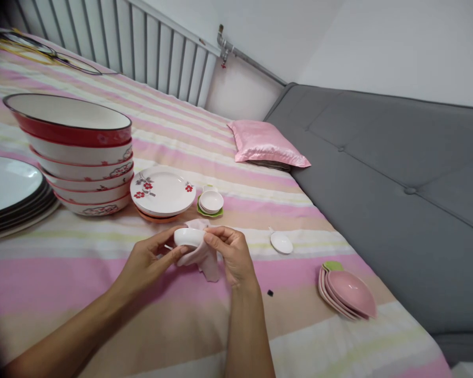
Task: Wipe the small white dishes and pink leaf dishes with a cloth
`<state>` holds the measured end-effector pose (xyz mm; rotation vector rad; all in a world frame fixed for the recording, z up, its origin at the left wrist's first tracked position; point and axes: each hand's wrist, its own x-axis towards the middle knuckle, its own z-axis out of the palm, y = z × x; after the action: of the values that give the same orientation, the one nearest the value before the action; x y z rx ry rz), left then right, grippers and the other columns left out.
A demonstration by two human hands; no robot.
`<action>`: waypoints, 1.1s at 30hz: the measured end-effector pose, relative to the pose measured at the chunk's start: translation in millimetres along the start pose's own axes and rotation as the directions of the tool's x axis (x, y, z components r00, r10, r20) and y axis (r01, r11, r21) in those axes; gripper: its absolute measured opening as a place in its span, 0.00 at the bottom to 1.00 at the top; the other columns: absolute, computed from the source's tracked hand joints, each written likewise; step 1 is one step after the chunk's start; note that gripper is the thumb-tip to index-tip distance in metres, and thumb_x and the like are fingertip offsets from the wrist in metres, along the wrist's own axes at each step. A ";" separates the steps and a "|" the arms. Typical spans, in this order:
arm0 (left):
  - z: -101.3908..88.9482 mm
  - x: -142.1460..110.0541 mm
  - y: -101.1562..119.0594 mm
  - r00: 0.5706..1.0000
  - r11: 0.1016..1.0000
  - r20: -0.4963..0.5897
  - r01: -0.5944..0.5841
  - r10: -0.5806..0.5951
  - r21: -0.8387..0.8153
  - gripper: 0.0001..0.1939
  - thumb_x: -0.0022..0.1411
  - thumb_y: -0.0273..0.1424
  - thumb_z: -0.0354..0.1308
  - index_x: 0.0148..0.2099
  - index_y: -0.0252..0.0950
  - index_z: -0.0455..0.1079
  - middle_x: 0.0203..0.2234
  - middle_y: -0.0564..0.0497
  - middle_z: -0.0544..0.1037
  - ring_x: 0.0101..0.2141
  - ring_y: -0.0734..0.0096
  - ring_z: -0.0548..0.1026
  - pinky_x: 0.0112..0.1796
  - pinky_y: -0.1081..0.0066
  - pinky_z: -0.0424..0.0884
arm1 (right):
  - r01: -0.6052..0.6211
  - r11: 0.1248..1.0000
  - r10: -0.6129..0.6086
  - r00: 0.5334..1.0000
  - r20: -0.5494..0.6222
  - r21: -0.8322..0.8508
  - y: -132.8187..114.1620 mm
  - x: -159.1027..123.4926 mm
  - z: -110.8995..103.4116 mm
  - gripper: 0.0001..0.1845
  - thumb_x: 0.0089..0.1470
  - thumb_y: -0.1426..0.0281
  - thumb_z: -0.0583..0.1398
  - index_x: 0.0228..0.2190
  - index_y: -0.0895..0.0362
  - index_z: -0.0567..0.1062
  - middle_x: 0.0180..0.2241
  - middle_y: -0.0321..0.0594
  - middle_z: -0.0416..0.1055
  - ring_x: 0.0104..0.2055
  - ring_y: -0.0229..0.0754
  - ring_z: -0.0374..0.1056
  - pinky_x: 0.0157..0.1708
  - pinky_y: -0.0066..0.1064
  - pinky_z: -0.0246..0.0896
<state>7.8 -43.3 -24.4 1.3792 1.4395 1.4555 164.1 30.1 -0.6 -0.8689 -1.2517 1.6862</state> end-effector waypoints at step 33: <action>-1.7 -1.4 -5.2 0.974 0.904 0.001 -0.209 0.225 0.372 0.22 0.54 0.32 0.57 0.52 0.36 0.67 0.40 0.46 0.72 0.36 0.67 0.71 0.34 0.70 0.69 | -0.098 0.994 0.100 0.994 0.039 -0.054 1.7 -1.4 7.5 0.09 0.36 0.68 0.70 0.24 0.59 0.78 0.23 0.35 0.75 0.25 0.32 0.66 0.28 0.23 0.60</action>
<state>5.3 -44.2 -29.5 1.7996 1.6954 1.4007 157.7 25.7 -0.2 -0.9447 -1.3041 1.7649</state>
